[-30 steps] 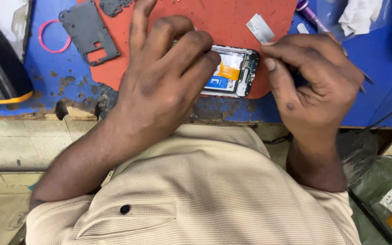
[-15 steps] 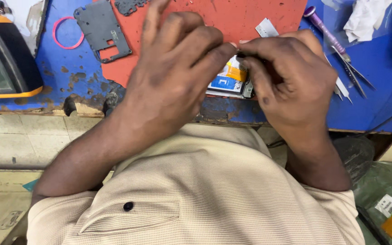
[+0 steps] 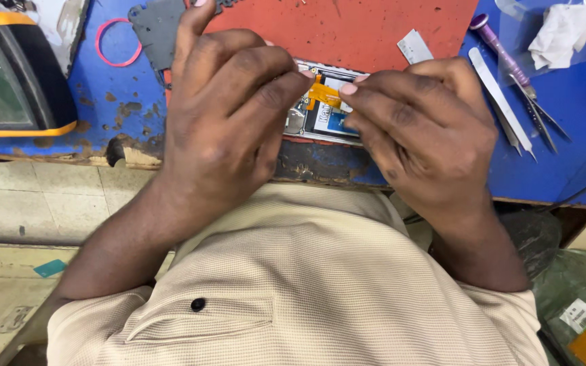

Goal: The person removes a battery from a disassembled smartphone, peels off a protective film, and reinserts the battery. They then connect a ribbon cable, secure a metal bracket with a screwdriver, and place a black plastic cover over the internal components.

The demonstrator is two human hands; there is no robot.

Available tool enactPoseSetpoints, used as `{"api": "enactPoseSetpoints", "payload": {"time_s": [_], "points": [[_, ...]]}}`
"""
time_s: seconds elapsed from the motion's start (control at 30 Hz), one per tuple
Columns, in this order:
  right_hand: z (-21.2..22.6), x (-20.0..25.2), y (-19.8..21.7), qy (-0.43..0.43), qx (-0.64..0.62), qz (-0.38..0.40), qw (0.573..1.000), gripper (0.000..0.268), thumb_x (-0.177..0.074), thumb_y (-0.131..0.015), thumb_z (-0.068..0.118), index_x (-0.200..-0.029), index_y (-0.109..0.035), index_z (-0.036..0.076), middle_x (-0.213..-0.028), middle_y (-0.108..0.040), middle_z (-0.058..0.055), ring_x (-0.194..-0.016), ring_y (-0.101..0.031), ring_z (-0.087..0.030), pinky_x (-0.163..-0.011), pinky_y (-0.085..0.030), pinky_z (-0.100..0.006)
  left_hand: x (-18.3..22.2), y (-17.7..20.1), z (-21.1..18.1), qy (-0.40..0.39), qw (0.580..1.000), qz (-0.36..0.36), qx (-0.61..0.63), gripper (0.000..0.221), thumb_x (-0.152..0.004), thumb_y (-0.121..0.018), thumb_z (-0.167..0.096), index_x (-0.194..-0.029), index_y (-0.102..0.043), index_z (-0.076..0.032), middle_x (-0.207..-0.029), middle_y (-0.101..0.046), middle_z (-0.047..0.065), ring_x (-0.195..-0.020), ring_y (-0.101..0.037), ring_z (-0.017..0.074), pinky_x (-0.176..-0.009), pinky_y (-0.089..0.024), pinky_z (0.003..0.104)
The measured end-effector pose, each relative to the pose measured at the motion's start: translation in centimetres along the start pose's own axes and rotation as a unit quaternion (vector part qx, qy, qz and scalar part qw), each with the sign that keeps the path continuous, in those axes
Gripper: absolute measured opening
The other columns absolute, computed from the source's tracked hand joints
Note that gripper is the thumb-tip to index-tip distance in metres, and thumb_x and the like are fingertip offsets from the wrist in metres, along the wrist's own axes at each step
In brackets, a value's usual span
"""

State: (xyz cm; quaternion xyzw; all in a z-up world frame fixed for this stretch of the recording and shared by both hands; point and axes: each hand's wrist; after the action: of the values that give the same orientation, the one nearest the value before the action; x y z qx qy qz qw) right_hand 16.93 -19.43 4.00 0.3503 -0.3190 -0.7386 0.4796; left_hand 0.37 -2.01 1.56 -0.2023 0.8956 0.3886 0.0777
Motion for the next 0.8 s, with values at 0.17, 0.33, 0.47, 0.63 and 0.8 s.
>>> {"api": "enactPoseSetpoints", "payload": {"time_s": [0.17, 0.33, 0.47, 0.63, 0.8], "points": [[-0.4, 0.1, -0.3, 0.003, 0.027, 0.002, 1.000, 0.026, -0.094, -0.082, -0.004, -0.117, -0.075, 0.006, -0.108, -0.070, -0.004, -0.099, -0.061, -0.022, -0.088, -0.052, -0.032, 0.0, -0.3, -0.1, -0.007, 1.000, 0.018, -0.012, 0.024, -0.095, -0.071, 0.006, -0.118, -0.070, 0.001, -0.129, -0.061, 0.010, -0.125, -0.054, 0.0314, -0.123, -0.027, 0.064], [-0.4, -0.3, -0.1, 0.020, 0.067, 0.019, 0.997, 0.024, -0.091, -0.079, -0.007, -0.112, -0.075, 0.005, -0.107, -0.070, -0.004, -0.100, -0.060, -0.023, -0.089, -0.052, -0.033, 0.0, -1.0, -0.1, -0.010, 0.998, 0.057, -0.025, 0.033, -0.093, -0.070, 0.003, -0.126, -0.069, 0.001, -0.144, -0.054, 0.011, -0.138, -0.047, 0.0332, -0.123, -0.020, 0.068], [-0.2, -0.6, 0.1, 0.031, 0.077, 0.034, 0.996, 0.020, -0.089, -0.081, -0.005, -0.107, -0.076, 0.003, -0.104, -0.069, -0.004, -0.097, -0.059, -0.024, -0.085, -0.050, -0.034, 0.1, -1.5, 0.0, -0.008, 0.997, 0.073, -0.020, 0.037, -0.093, -0.071, 0.000, -0.130, -0.069, 0.001, -0.149, -0.051, 0.010, -0.143, -0.043, 0.0336, -0.123, -0.018, 0.071], [-0.5, -0.8, 0.3, 0.053, 0.095, 0.053, 0.993, 0.021, -0.088, -0.081, -0.004, -0.106, -0.072, 0.003, -0.107, -0.070, -0.004, -0.098, -0.060, -0.023, -0.087, -0.051, -0.034, 0.2, -2.0, 0.2, -0.031, 0.995, 0.089, -0.030, 0.034, -0.096, -0.072, -0.004, -0.129, -0.070, 0.000, -0.149, -0.049, 0.010, -0.148, -0.038, 0.0339, -0.123, -0.014, 0.073], [-1.2, 0.0, 0.3, 0.018, 0.046, 0.037, 0.998, 0.027, -0.089, -0.078, -0.010, -0.110, -0.065, 0.002, -0.109, -0.071, -0.004, -0.100, -0.064, -0.024, -0.088, -0.053, -0.034, 0.4, -2.1, 0.4, -0.041, 0.994, 0.096, -0.031, 0.030, -0.098, -0.073, -0.006, -0.128, -0.070, -0.001, -0.150, -0.049, 0.010, -0.151, -0.036, 0.0353, -0.124, -0.013, 0.075]]}}
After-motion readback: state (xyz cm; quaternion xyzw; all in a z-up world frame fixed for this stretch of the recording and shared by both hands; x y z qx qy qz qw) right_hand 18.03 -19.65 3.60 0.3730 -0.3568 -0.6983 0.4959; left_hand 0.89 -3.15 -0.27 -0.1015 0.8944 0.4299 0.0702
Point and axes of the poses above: each hand's wrist, its own x-axis away from the middle knuckle, its own y-axis out of the back of the hand, z = x × y
